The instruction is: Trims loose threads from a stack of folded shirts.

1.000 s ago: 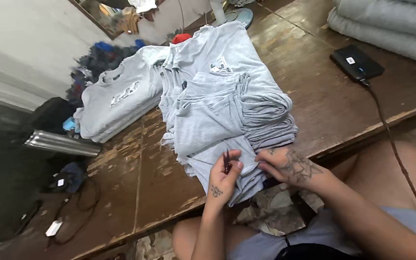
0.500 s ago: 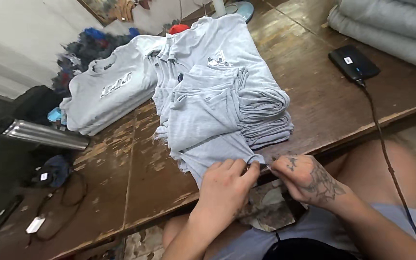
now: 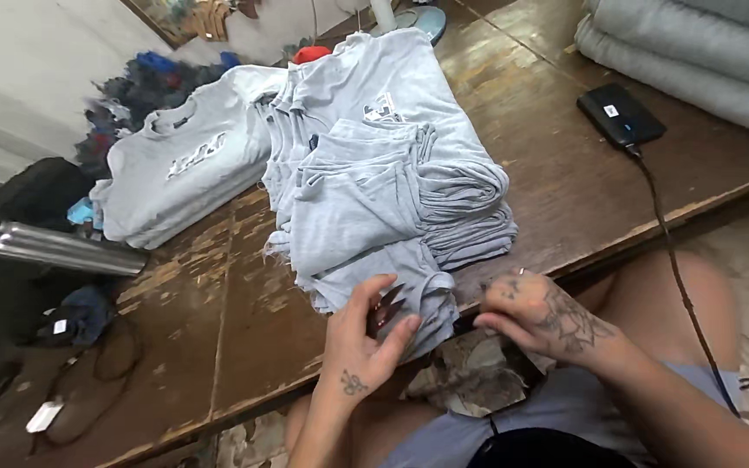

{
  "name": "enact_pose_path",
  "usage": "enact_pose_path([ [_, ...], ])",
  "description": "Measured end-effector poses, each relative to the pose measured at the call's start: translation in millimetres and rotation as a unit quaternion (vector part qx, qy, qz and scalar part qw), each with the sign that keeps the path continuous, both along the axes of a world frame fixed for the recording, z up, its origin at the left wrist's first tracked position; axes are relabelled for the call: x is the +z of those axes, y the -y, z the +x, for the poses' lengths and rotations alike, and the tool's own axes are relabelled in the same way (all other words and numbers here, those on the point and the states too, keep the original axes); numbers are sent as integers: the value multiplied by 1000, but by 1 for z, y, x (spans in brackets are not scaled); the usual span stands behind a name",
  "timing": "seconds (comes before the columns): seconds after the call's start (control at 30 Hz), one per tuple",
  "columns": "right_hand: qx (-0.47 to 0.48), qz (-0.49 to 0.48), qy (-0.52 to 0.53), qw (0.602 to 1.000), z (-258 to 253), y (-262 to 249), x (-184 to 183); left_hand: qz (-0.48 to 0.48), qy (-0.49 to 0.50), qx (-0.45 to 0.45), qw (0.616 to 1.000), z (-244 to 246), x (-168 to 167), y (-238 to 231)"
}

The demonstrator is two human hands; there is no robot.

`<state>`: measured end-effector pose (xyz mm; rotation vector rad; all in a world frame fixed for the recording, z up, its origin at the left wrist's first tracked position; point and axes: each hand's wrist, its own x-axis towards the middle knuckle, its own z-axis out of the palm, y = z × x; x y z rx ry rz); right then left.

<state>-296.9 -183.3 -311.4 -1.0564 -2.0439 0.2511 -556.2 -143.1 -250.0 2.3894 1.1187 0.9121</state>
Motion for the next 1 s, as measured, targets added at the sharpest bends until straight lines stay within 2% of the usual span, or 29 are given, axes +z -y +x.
enact_pose_path([
  [0.03, -17, -14, 4, 1000, 0, -5, -1, -26, -18, 2, 999, -4, -3, 1],
  [0.13, -20, -17, -6, 1000, -9, -17, -3, -116, -208, -44, 970, -12, 6, 1],
  [0.17, -7, -3, -15, 1000, -13, -19, -1, -129, -235, -46, 962, -17, 12, 0],
  [0.2, 14, 14, -26, 999, -17, -19, 4, -84, -201, -6, 976, -27, 19, 0],
  [0.23, 38, 34, -36, 998, -21, -19, 10, 4, -96, 74, 993, -40, 24, 1],
  [0.27, 64, 54, -45, 996, -27, -18, 16, 91, 67, 153, 982, -51, 28, 0],
  [0.3, 92, 74, -50, 992, -35, -17, 22, 171, 229, 197, 938, -56, 35, -5],
  [0.33, 124, 86, -41, 988, -45, -17, 29, 224, 330, 203, 894, -55, 44, -10],
  [0.37, 152, 91, -16, 984, -54, -21, 37, 246, 362, 180, 881, -49, 49, -10],
  [0.4, 166, 85, 26, 982, -63, -30, 45, 236, 336, 143, 900, -40, 48, -6],
  [0.47, 151, 61, 106, 981, -81, -64, 60, 159, 185, 69, 967, -24, 36, 5],
  [0.5, 125, 46, 130, 983, -91, -88, 62, 109, 106, 27, 988, -22, 26, 7],
  [0.57, 52, -15, 176, 983, -105, -142, 63, -17, -25, -18, 999, -31, 1, 8],
  [0.63, 7, -123, 221, 968, -114, -187, 67, -122, -103, -15, 987, -44, -23, 11],
  [0.7, 3, -181, 242, 953, -122, -208, 73, -119, -85, 9, 989, -47, -36, 12],
  [0.77, 26, -200, 249, 947, -122, -206, 80, -105, -33, 3, 994, -48, -36, 14],
  [0.83, 45, -101, 204, 973, -109, -184, 76, -93, 3, 0, 996, -49, -34, 13],
  [0.9, 37, 72, 86, 993, -92, -145, 66, -65, 13, 31, 997, -49, -34, 10],
  [0.93, 30, 121, 36, 992, -87, -120, 60, -37, 11, 60, 997, -46, -35, 9],
  [1.0, 41, 108, 20, 993, -85, -76, 43, 26, 6, 96, 995, -40, -36, 7],
])
